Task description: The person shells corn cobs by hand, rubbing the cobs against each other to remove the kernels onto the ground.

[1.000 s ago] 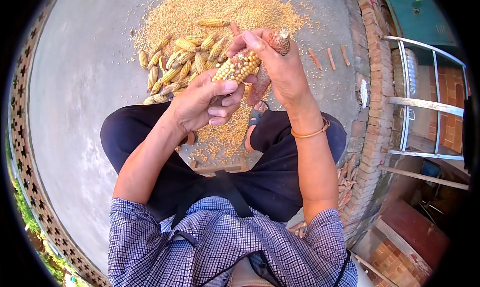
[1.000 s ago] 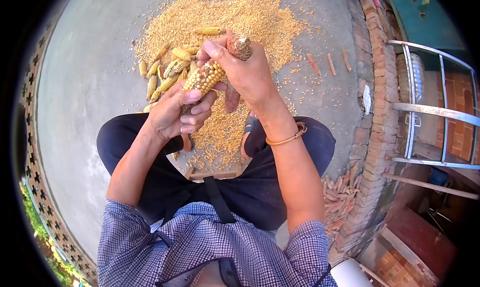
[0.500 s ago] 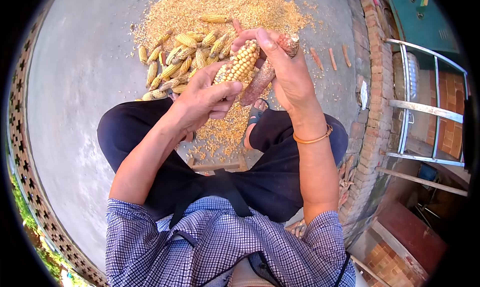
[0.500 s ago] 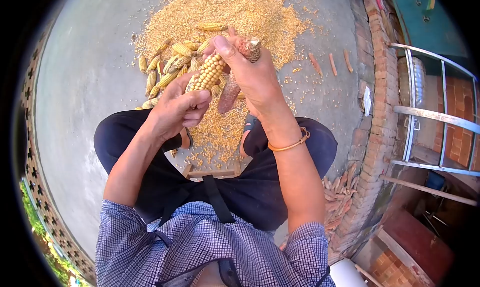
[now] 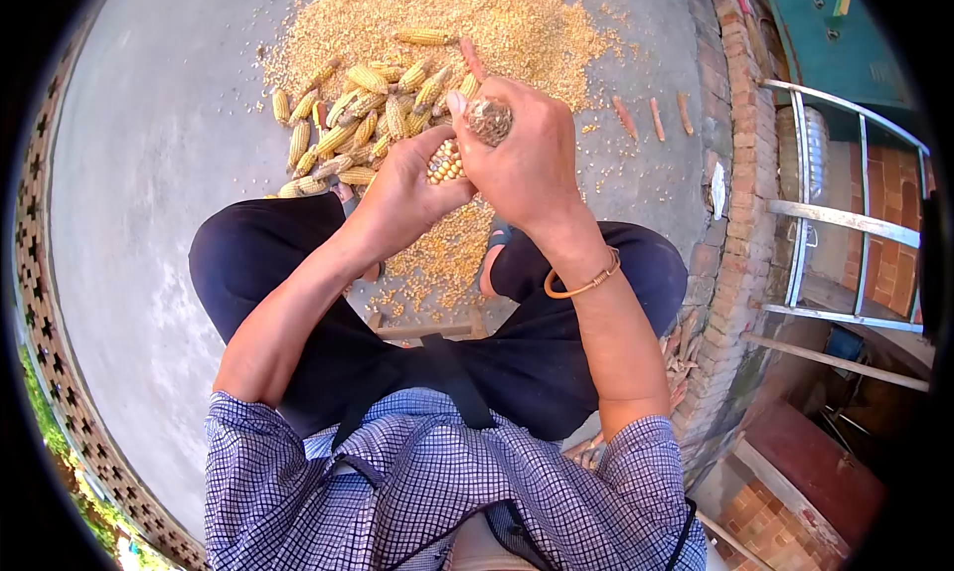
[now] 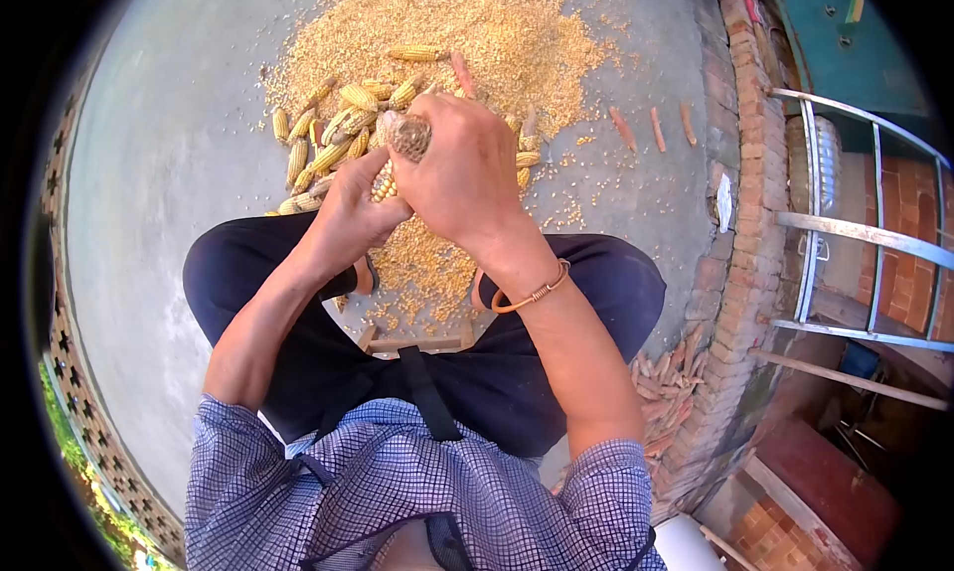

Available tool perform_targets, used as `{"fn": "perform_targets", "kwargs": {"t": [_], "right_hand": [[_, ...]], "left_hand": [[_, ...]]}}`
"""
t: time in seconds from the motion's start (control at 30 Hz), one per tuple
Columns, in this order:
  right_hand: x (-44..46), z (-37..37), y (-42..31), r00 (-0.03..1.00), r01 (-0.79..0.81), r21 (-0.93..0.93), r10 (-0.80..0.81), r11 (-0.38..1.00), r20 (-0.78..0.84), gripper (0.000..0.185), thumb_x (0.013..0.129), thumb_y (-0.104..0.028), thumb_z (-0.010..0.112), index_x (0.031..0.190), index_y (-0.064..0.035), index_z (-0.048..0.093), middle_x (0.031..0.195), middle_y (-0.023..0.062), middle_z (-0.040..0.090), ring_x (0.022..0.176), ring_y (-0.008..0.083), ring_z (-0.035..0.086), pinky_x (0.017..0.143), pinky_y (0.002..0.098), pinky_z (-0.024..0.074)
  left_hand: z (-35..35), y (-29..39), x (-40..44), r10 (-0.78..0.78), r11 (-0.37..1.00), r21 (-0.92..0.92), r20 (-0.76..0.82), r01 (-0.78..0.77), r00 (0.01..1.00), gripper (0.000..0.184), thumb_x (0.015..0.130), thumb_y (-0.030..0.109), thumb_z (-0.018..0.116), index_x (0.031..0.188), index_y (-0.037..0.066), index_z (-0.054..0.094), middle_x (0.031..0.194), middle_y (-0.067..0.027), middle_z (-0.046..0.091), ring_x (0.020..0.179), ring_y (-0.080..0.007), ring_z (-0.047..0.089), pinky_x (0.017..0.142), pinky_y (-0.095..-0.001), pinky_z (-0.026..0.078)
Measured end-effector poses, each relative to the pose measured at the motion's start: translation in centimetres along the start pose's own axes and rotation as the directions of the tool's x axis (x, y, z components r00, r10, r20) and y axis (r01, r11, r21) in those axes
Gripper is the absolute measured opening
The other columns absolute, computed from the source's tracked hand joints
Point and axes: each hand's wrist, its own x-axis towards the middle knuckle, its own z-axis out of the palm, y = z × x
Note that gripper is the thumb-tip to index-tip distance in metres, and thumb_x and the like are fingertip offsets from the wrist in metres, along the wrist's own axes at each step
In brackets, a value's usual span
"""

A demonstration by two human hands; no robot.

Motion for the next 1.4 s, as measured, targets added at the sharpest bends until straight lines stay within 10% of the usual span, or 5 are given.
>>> {"fn": "perform_targets", "kwargs": {"t": [0.2,0.37,0.57,1.23,1.4], "right_hand": [[1.1,0.1,2.3,0.874,-0.485,0.253,0.460,0.837,0.155,0.024,0.082,-0.021,0.074,0.084,0.0031,0.068,0.064,0.0152,0.066,0.063,0.0254,0.068,0.072,0.0393,0.0548],[1.3,-2.5,2.2,0.832,-0.443,0.792,0.522,0.420,0.189,0.027,0.094,-0.027,0.065,0.095,0.0002,0.065,0.083,0.0122,0.070,0.079,0.0209,0.069,0.076,0.0306,0.0529],[0.5,-1.8,0.7,0.975,-0.215,0.547,0.212,0.809,0.070,0.019,0.089,-0.019,0.070,0.095,-0.0011,0.067,0.084,0.0062,0.067,0.085,0.0161,0.065,0.106,0.0417,0.0416],[-0.3,-1.0,0.2,0.978,-0.067,-0.208,0.105,0.976,0.180,0.014,0.072,-0.009,0.075,0.075,0.0005,0.065,0.071,0.0133,0.068,0.067,0.0250,0.068,0.061,0.0366,0.0518],[-0.2,-1.9,2.6,0.868,-0.482,0.533,0.459,0.695,0.188,0.019,0.090,-0.017,0.068,0.091,0.0018,0.068,0.088,0.0088,0.071,0.084,0.0143,0.066,0.075,0.0311,0.0532]], "left_hand": [[0.5,-2.2,-0.6,0.060,0.864,0.495,0.086,-0.095,0.994,0.045,0.080,0.012,0.072,0.117,-0.004,0.052,0.072,-0.0137,0.060,0.065,-0.0149,0.057,0.060,-0.0329,0.046],[-0.4,1.1,-0.1,-0.416,0.802,-0.377,0.204,0.464,0.886,0.034,0.093,0.018,0.065,0.120,0.005,0.048,0.068,0.0036,0.044,0.050,-0.0035,0.038,0.042,-0.0201,0.028],[-1.4,1.9,-0.1,-0.399,0.492,-0.652,0.421,0.578,0.814,0.025,0.095,0.019,0.061,0.113,0.009,0.047,0.070,0.0026,0.043,0.047,-0.0020,0.034,0.037,-0.0174,0.023],[-0.2,0.6,-0.7,-0.175,0.958,0.252,0.148,0.134,0.973,0.038,0.078,0.005,0.066,0.112,-0.007,0.054,0.083,-0.0181,0.064,0.080,-0.0221,0.062,0.076,-0.0371,0.049],[0.0,0.6,-0.4,-0.111,0.955,0.279,0.027,0.099,0.993,0.037,0.079,0.008,0.069,0.110,-0.006,0.056,0.089,-0.0217,0.065,0.085,-0.0298,0.066,0.078,-0.0394,0.049]]}}
